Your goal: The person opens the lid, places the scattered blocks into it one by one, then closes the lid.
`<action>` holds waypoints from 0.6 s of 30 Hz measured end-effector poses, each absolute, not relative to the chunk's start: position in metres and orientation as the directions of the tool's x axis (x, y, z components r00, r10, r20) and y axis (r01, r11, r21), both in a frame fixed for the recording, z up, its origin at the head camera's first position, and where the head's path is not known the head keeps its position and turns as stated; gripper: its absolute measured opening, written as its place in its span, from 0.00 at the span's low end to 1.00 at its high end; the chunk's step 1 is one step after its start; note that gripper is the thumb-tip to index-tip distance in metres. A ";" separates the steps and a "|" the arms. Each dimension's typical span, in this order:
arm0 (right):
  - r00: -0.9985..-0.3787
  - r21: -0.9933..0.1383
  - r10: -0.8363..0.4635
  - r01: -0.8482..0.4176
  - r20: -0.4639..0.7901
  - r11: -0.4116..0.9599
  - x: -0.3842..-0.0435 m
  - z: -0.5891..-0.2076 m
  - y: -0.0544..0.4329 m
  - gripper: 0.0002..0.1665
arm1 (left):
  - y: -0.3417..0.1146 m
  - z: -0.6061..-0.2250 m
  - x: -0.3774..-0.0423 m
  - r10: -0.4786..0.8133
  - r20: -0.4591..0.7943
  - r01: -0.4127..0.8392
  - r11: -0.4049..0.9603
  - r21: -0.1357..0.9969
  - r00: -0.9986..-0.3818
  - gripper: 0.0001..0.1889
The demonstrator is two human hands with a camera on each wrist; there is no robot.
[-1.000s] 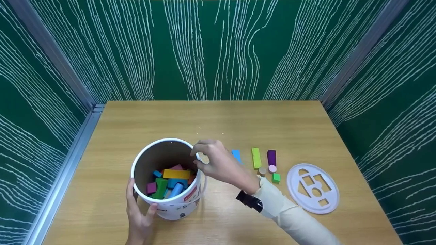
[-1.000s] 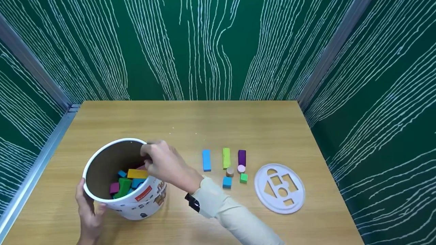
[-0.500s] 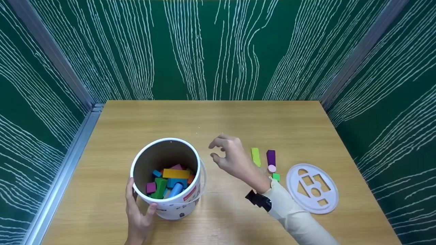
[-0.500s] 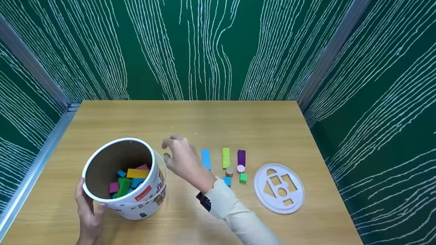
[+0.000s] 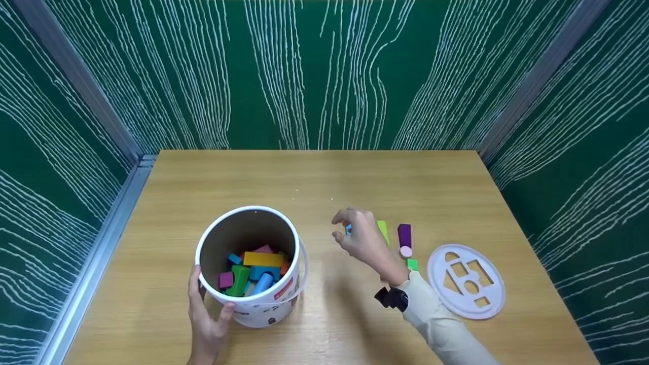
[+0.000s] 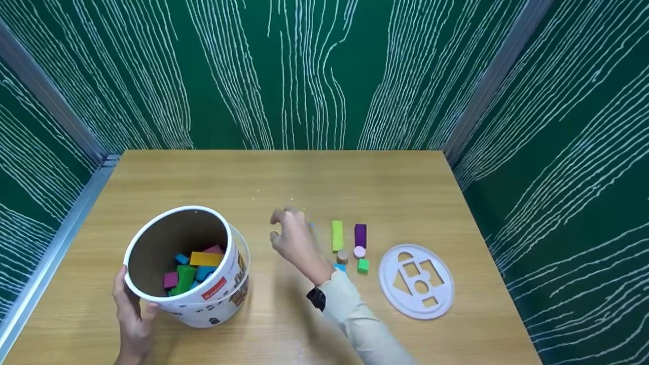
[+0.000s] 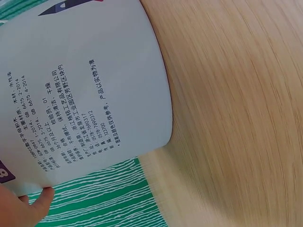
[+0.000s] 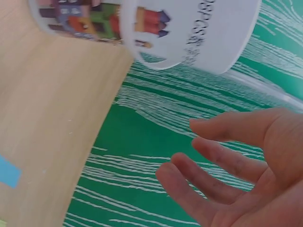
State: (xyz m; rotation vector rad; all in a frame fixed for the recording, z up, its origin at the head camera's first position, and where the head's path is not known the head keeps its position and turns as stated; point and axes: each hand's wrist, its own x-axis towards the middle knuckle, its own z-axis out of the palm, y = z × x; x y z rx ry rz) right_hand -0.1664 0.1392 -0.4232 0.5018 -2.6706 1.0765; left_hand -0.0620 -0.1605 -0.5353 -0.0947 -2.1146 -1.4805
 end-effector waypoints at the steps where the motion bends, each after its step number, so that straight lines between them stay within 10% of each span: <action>1: -0.924 -0.634 -0.222 -0.375 0.310 0.676 -0.167 -0.426 0.141 0.08 | -0.160 -0.535 -0.062 -0.248 0.473 0.357 0.394 0.847 -0.846 0.46; 18: -0.959 -0.633 -0.168 -0.278 0.229 0.722 -0.176 -0.460 0.157 0.09 | -0.161 -0.535 -0.063 -0.231 0.508 0.399 0.390 0.830 -0.830 0.46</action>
